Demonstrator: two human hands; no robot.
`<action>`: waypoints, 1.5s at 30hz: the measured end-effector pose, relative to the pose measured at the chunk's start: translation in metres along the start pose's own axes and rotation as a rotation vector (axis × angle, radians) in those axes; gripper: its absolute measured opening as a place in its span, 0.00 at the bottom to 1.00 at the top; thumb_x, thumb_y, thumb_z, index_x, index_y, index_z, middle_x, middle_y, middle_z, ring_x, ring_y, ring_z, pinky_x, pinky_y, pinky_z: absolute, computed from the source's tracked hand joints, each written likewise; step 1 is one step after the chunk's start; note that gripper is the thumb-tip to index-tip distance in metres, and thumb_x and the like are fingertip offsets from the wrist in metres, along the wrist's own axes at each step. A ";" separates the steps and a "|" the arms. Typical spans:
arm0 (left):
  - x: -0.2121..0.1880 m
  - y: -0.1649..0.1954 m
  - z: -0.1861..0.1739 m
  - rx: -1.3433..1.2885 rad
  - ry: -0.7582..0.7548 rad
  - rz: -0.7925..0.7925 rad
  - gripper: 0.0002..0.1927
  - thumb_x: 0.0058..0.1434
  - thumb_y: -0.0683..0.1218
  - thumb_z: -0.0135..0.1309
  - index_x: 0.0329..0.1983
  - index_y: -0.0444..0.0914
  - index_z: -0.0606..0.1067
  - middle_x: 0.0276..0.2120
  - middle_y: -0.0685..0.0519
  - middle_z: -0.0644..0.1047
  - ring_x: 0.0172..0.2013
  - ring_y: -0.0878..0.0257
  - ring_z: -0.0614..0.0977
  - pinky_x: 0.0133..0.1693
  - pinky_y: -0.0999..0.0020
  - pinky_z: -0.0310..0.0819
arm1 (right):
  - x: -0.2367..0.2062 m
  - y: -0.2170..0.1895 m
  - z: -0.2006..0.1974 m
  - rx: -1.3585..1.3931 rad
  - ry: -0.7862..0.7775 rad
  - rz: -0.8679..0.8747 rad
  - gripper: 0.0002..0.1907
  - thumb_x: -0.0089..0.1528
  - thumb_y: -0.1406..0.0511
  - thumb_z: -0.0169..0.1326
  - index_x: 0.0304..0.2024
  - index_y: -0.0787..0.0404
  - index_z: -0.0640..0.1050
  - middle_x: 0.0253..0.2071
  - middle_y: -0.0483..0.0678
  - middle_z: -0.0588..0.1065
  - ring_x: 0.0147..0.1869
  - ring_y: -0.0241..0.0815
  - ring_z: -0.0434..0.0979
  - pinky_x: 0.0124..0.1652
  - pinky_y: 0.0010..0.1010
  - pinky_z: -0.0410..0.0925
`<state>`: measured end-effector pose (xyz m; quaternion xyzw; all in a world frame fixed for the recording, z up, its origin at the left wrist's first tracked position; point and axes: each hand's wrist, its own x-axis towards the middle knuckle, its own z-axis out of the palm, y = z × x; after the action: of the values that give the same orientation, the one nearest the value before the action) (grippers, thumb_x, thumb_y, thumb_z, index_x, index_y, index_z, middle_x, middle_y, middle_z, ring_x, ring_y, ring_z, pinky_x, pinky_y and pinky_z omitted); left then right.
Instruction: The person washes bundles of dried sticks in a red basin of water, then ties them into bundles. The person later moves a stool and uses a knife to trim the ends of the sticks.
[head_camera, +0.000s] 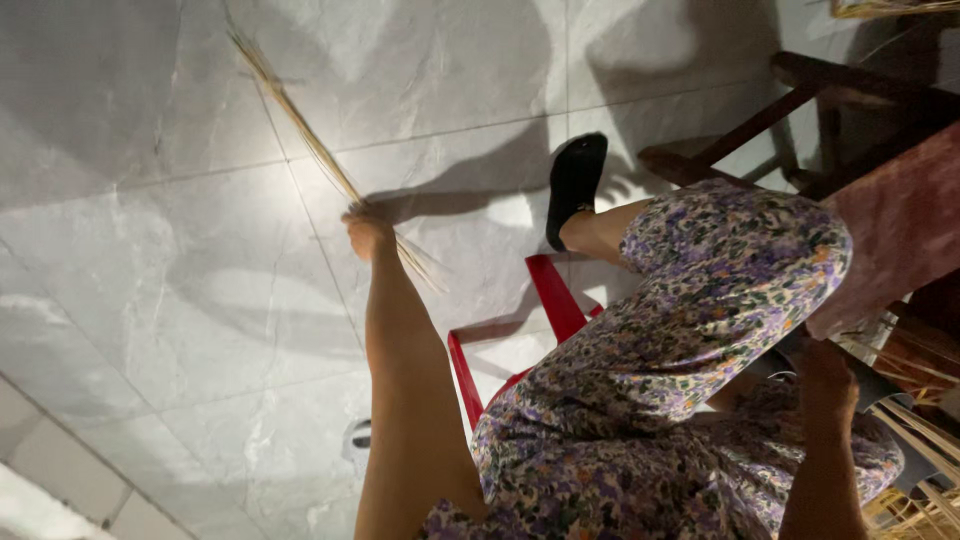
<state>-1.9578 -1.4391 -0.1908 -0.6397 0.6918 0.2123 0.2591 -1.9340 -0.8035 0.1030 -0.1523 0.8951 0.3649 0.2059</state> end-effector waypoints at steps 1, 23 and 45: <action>-0.002 0.003 0.001 -0.030 -0.030 0.004 0.25 0.66 0.62 0.53 0.55 0.40 0.71 0.47 0.41 0.79 0.48 0.43 0.83 0.46 0.47 0.79 | -0.001 0.000 0.000 0.278 0.047 0.051 0.04 0.72 0.64 0.56 0.45 0.57 0.79 0.49 0.46 0.77 0.53 0.44 0.79 0.52 0.31 0.74; -0.037 0.001 -0.037 -1.058 -0.587 0.111 0.17 0.71 0.53 0.61 0.43 0.35 0.73 0.28 0.56 0.68 0.22 0.68 0.65 0.21 0.71 0.58 | -0.013 -0.027 -0.016 1.636 -0.131 0.626 0.16 0.66 0.66 0.57 0.57 0.59 0.79 0.49 0.45 0.78 0.48 0.33 0.76 0.44 0.29 0.70; -0.334 0.026 -0.145 -0.395 -0.723 1.295 0.15 0.74 0.54 0.44 0.47 0.42 0.79 0.17 0.62 0.65 0.20 0.74 0.66 0.23 0.73 0.60 | -0.006 0.045 -0.202 2.383 0.545 0.060 0.24 0.73 0.64 0.52 0.70 0.67 0.70 0.59 0.50 0.77 0.51 0.36 0.77 0.50 0.27 0.71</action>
<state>-1.9807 -1.2690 0.1311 -0.0320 0.7500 0.6374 0.1739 -2.0001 -0.9162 0.2632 0.0810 0.6863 -0.7226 0.0139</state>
